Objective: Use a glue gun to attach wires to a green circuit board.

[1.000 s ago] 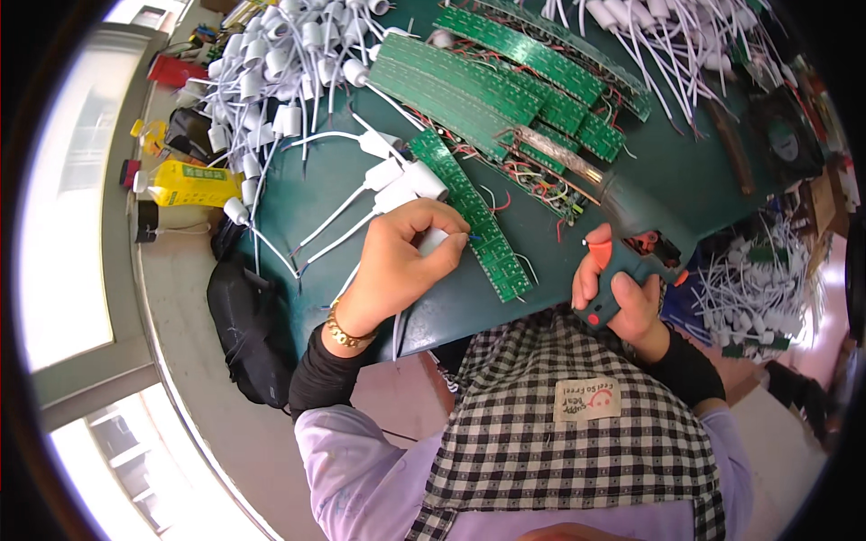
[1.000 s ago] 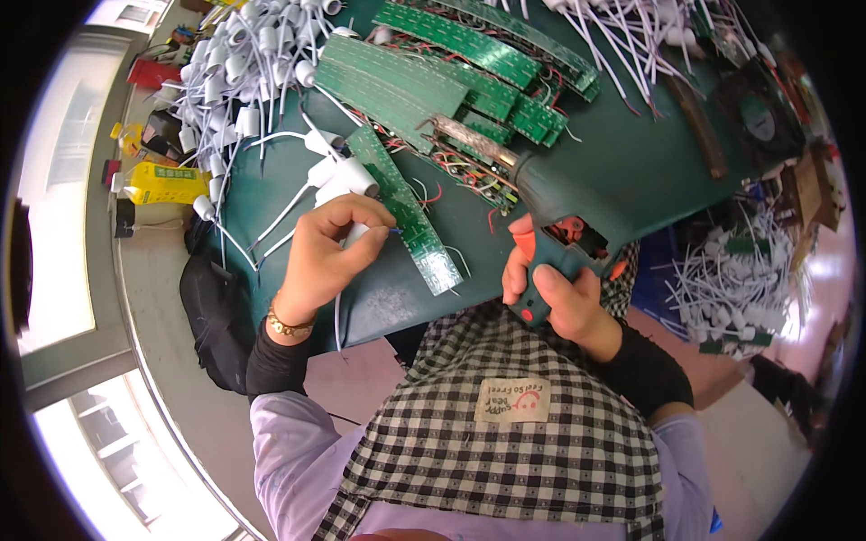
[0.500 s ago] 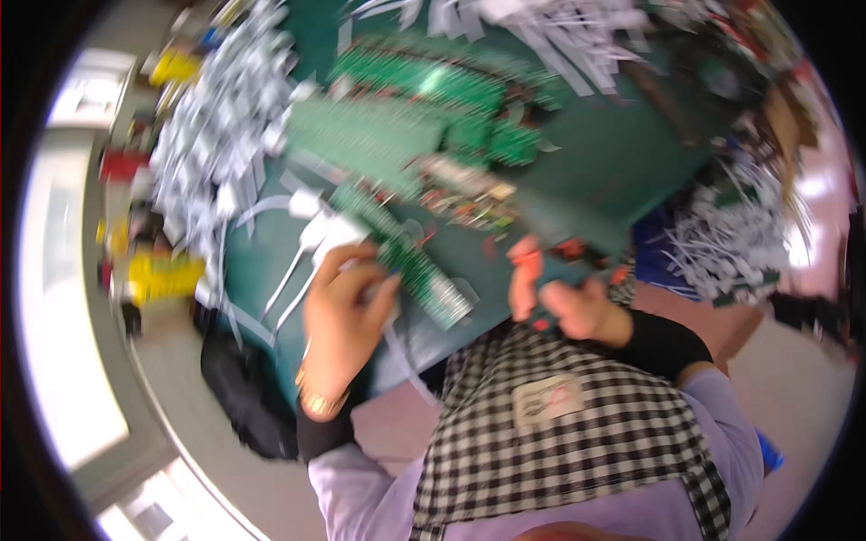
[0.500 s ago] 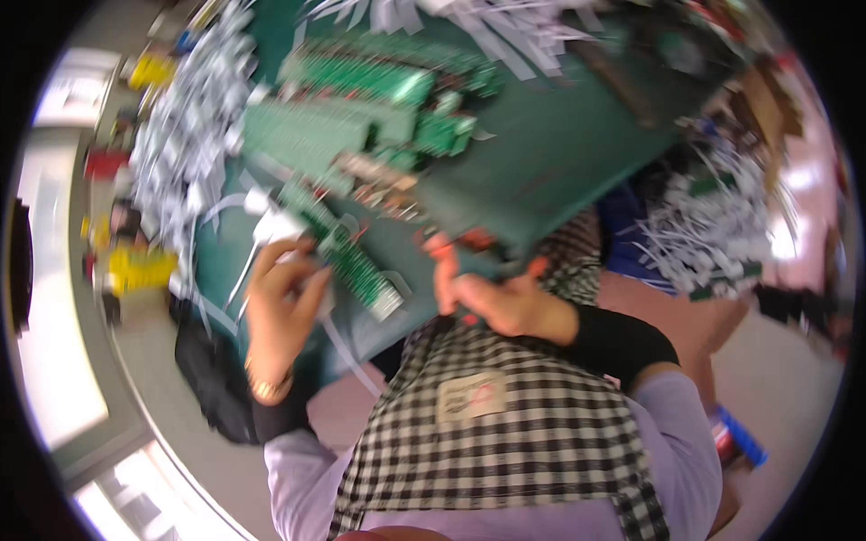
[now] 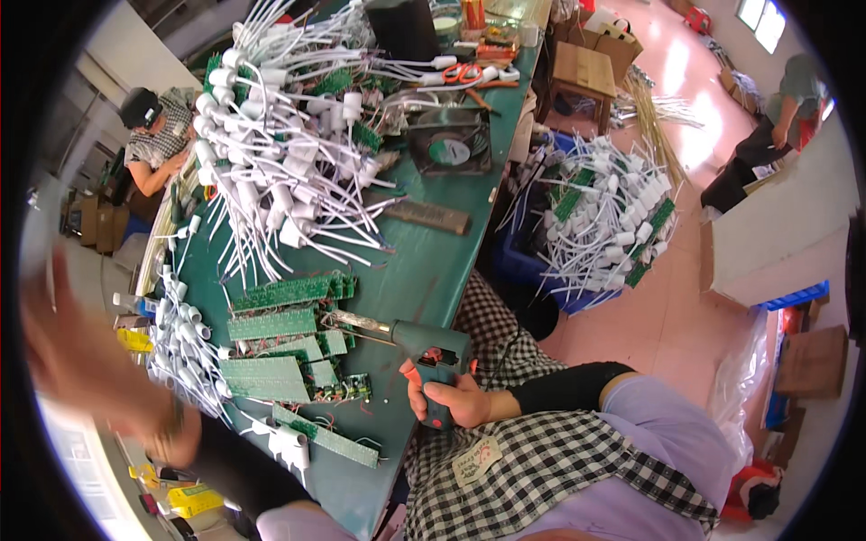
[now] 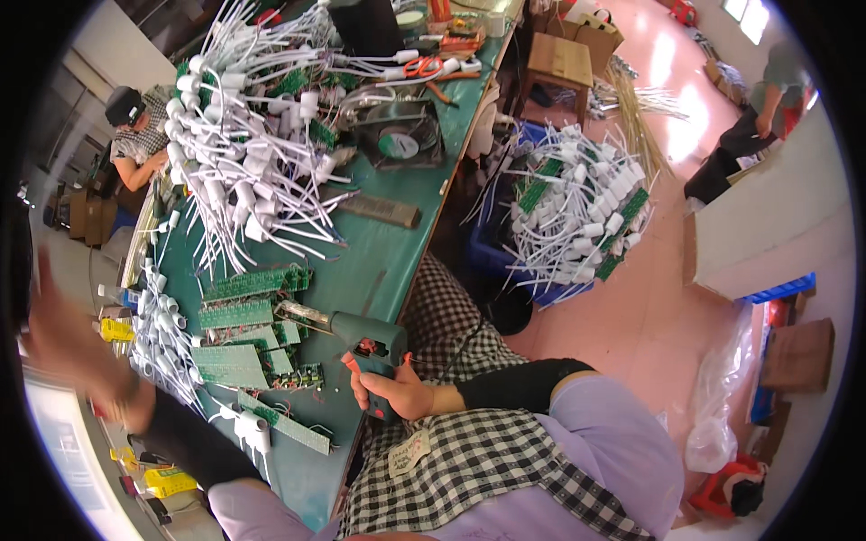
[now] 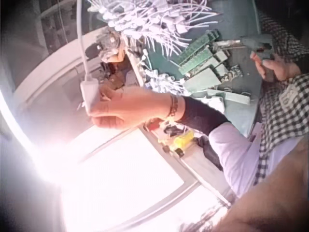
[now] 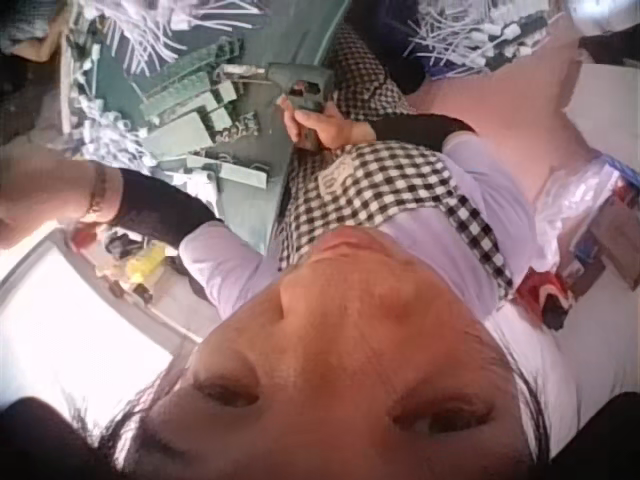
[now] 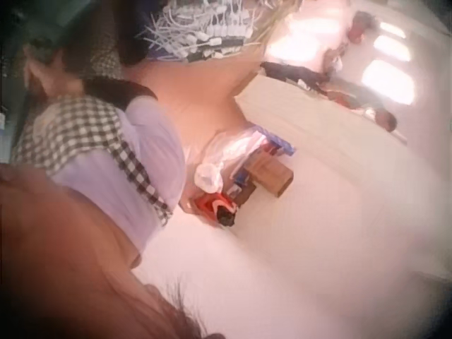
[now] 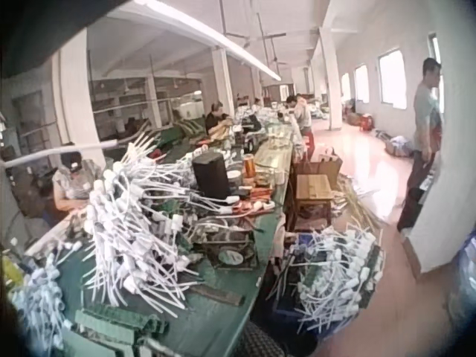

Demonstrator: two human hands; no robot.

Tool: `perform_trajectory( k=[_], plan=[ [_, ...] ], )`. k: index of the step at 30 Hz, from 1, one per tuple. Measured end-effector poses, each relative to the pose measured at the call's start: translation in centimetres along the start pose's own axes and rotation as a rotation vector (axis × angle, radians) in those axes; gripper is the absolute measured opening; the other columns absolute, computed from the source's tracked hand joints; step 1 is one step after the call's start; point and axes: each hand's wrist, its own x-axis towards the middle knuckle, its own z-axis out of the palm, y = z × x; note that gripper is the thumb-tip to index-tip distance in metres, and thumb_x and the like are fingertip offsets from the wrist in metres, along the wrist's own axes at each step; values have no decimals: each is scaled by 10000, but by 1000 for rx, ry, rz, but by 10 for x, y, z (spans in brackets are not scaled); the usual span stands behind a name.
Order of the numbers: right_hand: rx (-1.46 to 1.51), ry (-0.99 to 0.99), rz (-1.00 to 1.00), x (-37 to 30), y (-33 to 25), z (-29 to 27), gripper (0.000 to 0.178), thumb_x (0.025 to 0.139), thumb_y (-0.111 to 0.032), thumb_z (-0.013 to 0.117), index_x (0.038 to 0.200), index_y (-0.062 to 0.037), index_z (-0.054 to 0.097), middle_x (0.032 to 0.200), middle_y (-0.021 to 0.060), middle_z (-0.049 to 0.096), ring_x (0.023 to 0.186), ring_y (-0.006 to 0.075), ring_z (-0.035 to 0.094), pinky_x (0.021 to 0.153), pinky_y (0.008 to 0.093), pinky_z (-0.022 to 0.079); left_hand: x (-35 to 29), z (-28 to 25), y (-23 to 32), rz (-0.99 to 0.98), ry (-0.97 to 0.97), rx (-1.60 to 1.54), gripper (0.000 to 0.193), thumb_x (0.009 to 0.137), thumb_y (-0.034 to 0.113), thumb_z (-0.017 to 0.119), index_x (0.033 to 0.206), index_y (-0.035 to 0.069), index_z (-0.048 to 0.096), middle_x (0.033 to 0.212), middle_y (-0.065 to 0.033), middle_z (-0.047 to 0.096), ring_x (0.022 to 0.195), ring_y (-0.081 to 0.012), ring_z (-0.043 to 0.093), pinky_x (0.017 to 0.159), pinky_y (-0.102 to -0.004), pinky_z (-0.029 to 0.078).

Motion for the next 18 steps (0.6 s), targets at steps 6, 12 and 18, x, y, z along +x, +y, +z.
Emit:
perform_trajectory(
  k=[6,12,18],
  plan=[
    [43,38,-43,-5,-11,1,358,912,-188,466,1224,-28,390,766,68,532,681,150,532,619,292,448,12,185,28,25,-152,-243,300,790,86,643,1078,29,579,1060,-141,591,981,-266,580,831,-354,443],
    [17,95,-157,4,-16,-19,402,901,-217,490,1232,-18,374,780,79,524,695,162,538,621,307,460,-40,100,31,353,-298,60,253,782,-58,568,1030,-11,550,1021,-160,569,953,-339,545,842,-383,429],
    [105,-32,-56,27,-7,-7,440,890,-268,531,1217,-17,379,739,88,530,679,195,553,609,332,466,-125,-79,-81,-400,-585,499,104,826,60,549,856,-37,569,843,-169,595,769,-322,578,707,-385,461]
  ],
)
